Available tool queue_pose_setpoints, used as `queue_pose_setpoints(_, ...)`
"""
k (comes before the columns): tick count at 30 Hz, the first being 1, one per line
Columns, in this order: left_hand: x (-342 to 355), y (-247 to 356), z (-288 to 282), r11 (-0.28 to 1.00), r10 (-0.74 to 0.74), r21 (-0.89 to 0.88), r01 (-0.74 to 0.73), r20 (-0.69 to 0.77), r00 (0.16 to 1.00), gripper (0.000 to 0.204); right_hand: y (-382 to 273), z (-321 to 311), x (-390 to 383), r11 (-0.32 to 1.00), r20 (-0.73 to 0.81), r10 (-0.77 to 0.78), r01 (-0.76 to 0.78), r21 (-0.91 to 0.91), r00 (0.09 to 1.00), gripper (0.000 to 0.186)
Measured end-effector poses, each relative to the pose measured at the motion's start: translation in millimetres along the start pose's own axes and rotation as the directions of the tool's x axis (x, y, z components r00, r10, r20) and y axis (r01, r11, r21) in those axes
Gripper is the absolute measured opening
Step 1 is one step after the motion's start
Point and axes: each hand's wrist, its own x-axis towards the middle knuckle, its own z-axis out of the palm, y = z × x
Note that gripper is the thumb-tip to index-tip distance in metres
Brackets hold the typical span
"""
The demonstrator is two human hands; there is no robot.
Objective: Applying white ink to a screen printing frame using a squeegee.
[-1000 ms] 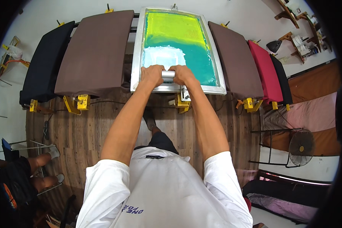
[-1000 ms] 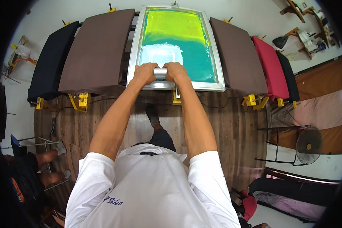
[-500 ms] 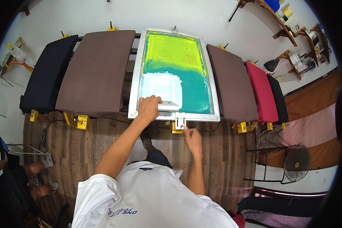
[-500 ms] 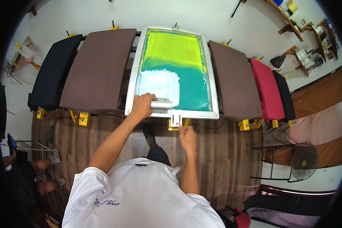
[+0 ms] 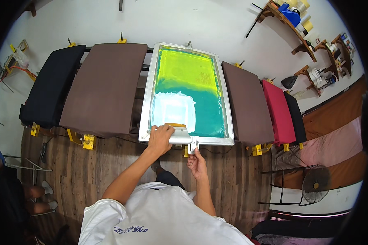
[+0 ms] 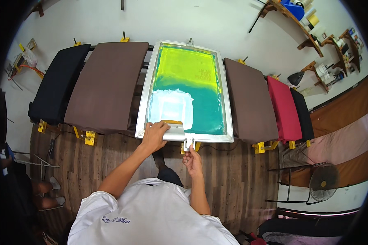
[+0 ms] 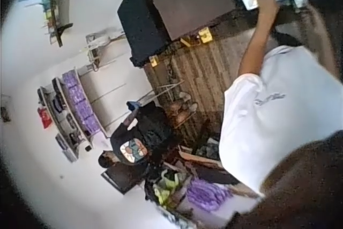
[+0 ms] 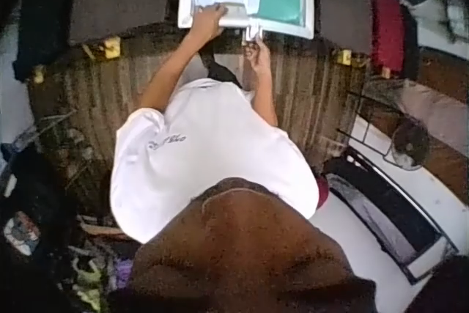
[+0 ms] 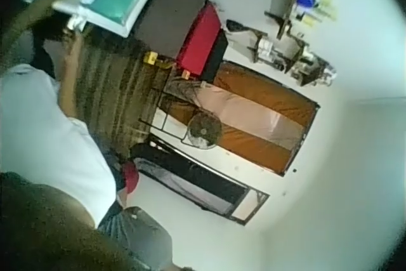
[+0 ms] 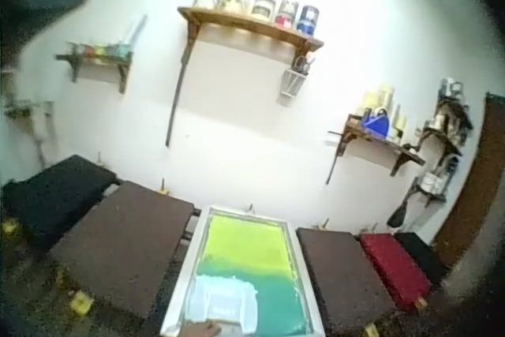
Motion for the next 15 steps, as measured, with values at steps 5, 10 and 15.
queue_pose_setpoints(5, 1, 0, 1, 0.999, 0.006, -0.031, -0.006, 0.015, 1.000, 0.055, -2, 3, -4, 0.996, -0.012, -0.056, 0.055, -0.065, 0.998, 0.028)
queue_pose_setpoints(10, 3, 0, -3, 0.999, -0.004, -0.033, 0.005, 0.027, 1.000, 0.054, -2, 1, -1, 0.994, -0.002, -0.062, 0.061, -0.096, 0.998, 0.030)
queue_pose_setpoints(15, 7, 3, -10, 0.999, -0.002, -0.039, 0.003, 0.016, 1.000, 0.054, -5, 9, -5, 0.985, -0.046, -0.123, 0.116, -0.125, 0.991, 0.026)
